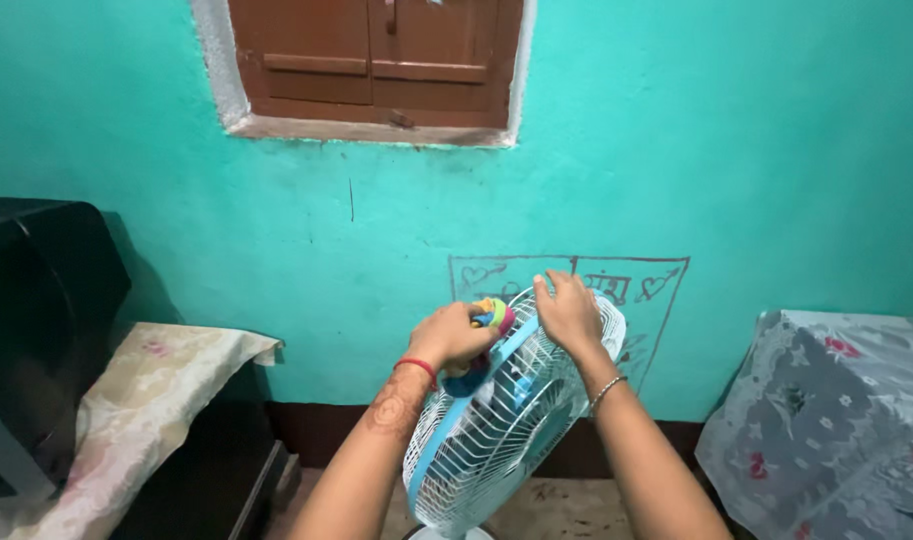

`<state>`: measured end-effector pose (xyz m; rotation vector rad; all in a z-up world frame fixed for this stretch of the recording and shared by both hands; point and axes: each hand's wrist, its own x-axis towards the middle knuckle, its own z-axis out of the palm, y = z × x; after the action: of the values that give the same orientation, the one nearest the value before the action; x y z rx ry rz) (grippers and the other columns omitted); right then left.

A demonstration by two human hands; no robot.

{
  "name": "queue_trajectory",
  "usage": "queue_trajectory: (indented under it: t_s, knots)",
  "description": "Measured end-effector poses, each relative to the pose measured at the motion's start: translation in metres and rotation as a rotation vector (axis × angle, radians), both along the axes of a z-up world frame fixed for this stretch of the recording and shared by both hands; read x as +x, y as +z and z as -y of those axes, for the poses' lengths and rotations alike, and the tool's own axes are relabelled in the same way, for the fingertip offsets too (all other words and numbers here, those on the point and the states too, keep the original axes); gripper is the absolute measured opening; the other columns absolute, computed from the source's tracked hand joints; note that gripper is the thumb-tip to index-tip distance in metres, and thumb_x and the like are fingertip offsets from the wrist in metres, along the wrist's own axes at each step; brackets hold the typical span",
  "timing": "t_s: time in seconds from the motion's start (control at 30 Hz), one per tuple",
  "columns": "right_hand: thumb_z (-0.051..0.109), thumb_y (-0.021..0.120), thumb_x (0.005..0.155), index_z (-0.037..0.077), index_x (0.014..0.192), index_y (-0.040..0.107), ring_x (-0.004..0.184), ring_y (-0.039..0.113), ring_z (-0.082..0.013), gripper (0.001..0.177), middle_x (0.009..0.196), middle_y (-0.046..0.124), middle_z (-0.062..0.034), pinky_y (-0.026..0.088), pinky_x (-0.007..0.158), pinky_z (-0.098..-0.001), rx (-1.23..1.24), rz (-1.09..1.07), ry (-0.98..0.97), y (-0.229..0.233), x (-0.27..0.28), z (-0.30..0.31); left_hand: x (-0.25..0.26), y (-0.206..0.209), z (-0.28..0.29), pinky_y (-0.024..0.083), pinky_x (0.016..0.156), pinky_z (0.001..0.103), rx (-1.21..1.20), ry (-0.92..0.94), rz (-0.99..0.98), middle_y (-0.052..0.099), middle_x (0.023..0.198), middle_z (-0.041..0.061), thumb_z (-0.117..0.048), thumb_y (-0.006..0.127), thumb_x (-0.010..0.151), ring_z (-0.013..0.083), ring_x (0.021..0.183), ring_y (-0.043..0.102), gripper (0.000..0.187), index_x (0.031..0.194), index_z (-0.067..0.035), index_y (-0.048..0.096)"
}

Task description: The person wipes the front grill and blades of a standing fan using a multi-colored cloth. They rotate the fan head to reach different sections and continue wiping the motor housing and grill throughout the clip.

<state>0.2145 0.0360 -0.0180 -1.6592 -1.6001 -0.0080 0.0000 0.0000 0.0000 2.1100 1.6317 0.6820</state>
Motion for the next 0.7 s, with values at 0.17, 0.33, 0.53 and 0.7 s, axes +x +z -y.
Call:
queue_trajectory:
  t_s: [0.17,0.33,0.53,0.7]
  knots:
    - [0.046,0.044,0.101,0.008,0.133,0.066,0.137,0.048,-0.0408,0.054,0.135,0.063,-0.0202,0.032,0.116,-0.05,0.064,0.05,0.024,-0.004,0.004,-0.009,-0.018,0.01,-0.01,0.06,0.094,0.039,-0.125,0.006,0.173,0.078,0.11,0.014,-0.054,0.063,0.078,0.0304,0.101,0.079,0.067,0.14,-0.029,0.064]
    - [0.044,0.046,0.099,0.01,0.131,0.068,0.125,0.054,-0.0451,0.051,0.133,0.061,-0.0251,0.038,0.11,-0.0497,0.054,0.04,-0.022,0.003,-0.007,0.001,-0.007,-0.015,-0.055,0.046,0.105,0.039,0.206,-0.091,0.498,0.066,0.134,0.014,-0.044,0.064,0.082,0.0317,0.123,0.062,0.067,0.146,-0.026,0.054]
    - [0.041,0.044,0.1,0.009,0.129,0.068,0.12,0.06,-0.0397,0.049,0.124,0.068,-0.0195,0.036,0.113,-0.05,0.056,0.049,0.003,0.006,-0.006,0.009,0.036,-0.051,-0.123,0.047,0.106,0.038,0.282,-0.09,0.757,0.065,0.137,0.017,-0.036,0.056,0.087,0.0315,0.126,0.062,0.059,0.141,-0.014,0.055]
    - [0.039,0.043,0.101,0.01,0.128,0.068,0.119,0.06,-0.0385,0.048,0.121,0.068,-0.0183,0.033,0.115,-0.0514,0.055,0.049,0.008,0.008,-0.007,0.01,0.069,-0.057,-0.15,0.05,0.099,0.041,0.35,-0.117,0.484,0.065,0.121,0.025,-0.034,0.065,0.085,0.0362,0.111,0.065,0.045,0.12,-0.007,0.076]
